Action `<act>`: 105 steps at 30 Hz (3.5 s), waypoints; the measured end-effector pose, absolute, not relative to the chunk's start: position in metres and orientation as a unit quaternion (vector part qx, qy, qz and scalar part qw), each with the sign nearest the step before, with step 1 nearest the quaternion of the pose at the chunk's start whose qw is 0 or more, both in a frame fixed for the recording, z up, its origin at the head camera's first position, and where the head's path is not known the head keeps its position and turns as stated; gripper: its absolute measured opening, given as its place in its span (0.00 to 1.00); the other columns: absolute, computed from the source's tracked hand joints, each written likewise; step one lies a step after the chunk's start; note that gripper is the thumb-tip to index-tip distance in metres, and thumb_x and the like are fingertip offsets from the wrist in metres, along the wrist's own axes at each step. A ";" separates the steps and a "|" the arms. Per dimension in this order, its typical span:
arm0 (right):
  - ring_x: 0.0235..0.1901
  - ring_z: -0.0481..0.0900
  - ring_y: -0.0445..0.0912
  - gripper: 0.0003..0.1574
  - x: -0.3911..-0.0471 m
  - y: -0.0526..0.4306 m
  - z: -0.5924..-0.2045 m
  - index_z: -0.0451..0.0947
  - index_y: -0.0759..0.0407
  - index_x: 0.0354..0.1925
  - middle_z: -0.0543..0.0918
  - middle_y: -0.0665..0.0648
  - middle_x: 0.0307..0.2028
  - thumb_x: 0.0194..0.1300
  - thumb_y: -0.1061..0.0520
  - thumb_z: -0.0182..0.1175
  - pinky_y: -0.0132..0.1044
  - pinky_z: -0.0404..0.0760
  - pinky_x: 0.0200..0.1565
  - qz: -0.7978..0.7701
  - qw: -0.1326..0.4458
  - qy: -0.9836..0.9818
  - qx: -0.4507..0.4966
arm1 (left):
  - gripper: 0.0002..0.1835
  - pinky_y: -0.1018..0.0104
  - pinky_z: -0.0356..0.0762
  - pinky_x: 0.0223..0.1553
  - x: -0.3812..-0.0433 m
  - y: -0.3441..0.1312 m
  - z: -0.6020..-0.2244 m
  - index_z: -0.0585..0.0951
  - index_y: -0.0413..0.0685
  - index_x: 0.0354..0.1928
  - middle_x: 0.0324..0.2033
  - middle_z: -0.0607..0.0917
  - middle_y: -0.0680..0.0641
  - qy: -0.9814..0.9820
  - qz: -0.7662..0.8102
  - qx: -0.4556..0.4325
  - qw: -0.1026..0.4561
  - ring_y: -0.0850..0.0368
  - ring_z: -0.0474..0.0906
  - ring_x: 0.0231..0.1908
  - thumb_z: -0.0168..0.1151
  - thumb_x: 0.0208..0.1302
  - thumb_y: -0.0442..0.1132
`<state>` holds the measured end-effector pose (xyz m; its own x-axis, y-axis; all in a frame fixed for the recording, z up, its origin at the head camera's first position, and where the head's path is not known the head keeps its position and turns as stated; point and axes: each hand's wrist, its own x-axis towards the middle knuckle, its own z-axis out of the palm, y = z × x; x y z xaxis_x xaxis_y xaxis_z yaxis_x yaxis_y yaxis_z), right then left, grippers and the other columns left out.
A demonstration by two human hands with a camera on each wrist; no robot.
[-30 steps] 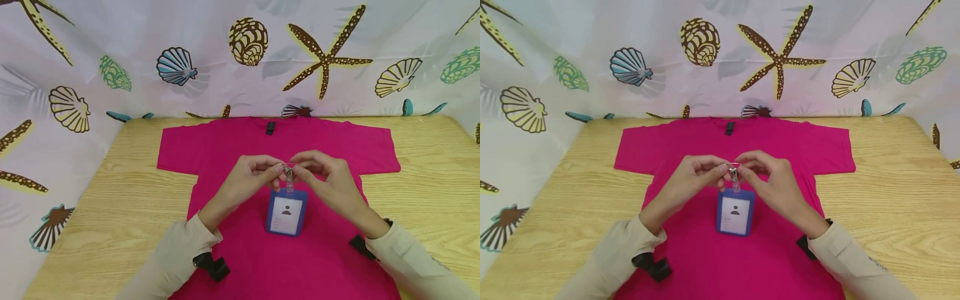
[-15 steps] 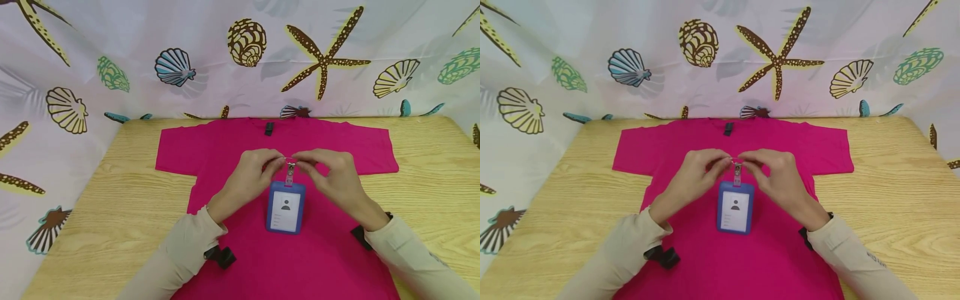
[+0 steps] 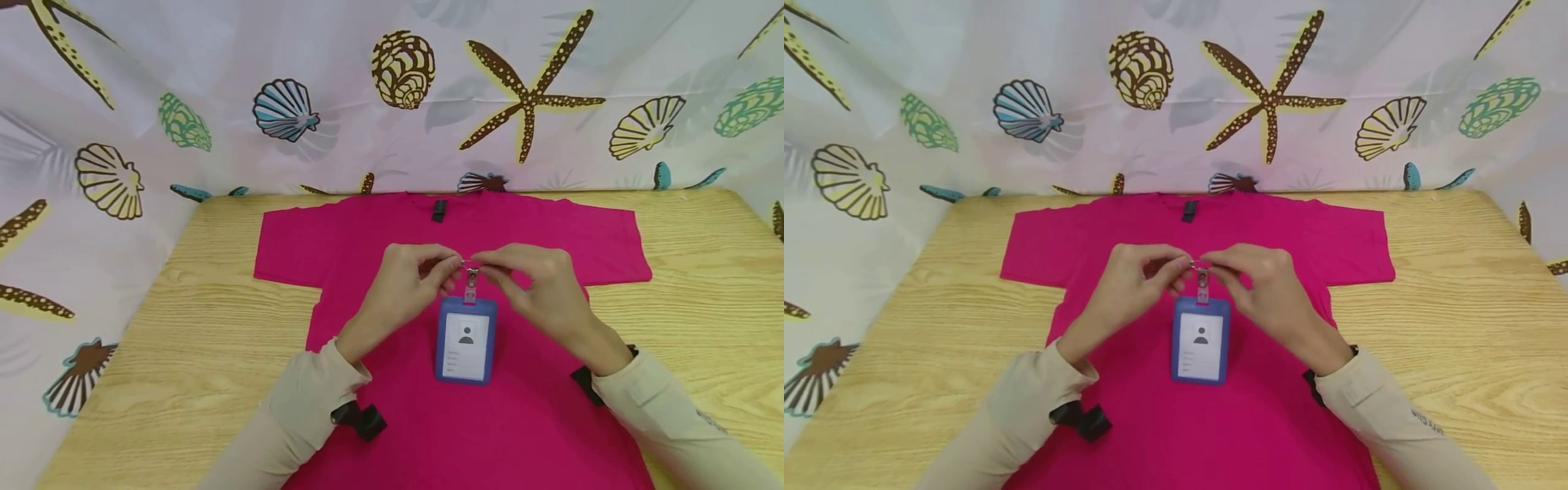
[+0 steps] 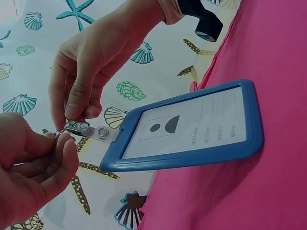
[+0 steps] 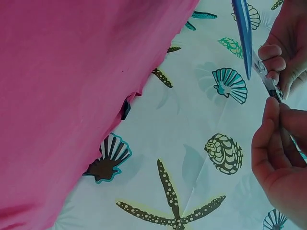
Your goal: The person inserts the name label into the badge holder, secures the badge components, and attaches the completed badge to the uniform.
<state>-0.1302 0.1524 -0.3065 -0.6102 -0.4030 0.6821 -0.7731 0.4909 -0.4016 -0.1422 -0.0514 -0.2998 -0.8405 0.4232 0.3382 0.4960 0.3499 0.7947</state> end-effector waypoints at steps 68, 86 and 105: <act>0.28 0.85 0.44 0.18 -0.157 0.195 -0.317 0.81 0.70 0.47 0.86 0.57 0.32 0.65 0.57 0.63 0.33 0.84 0.35 0.558 -0.032 -0.828 0.053 | 0.09 0.70 0.82 0.30 -0.179 -0.028 -0.325 0.82 0.40 0.45 0.35 0.85 0.44 -0.847 -0.489 -0.183 -0.102 0.55 0.82 0.27 0.60 0.67 0.37; 0.30 0.87 0.50 0.19 -0.174 0.198 -0.329 0.80 0.70 0.47 0.86 0.62 0.33 0.65 0.55 0.63 0.34 0.85 0.34 0.532 -0.071 -0.843 0.030 | 0.13 0.72 0.78 0.32 -0.185 -0.017 -0.338 0.82 0.42 0.49 0.34 0.84 0.47 -0.876 -0.437 -0.182 -0.098 0.58 0.81 0.28 0.61 0.67 0.41; 0.20 0.83 0.45 0.13 -0.187 0.203 -0.332 0.82 0.70 0.43 0.85 0.61 0.26 0.64 0.61 0.64 0.38 0.85 0.29 0.440 -0.079 -0.893 0.046 | 0.07 0.69 0.78 0.36 -0.211 -0.005 -0.353 0.84 0.42 0.43 0.35 0.85 0.47 -0.920 -0.351 -0.170 -0.039 0.57 0.78 0.33 0.62 0.65 0.35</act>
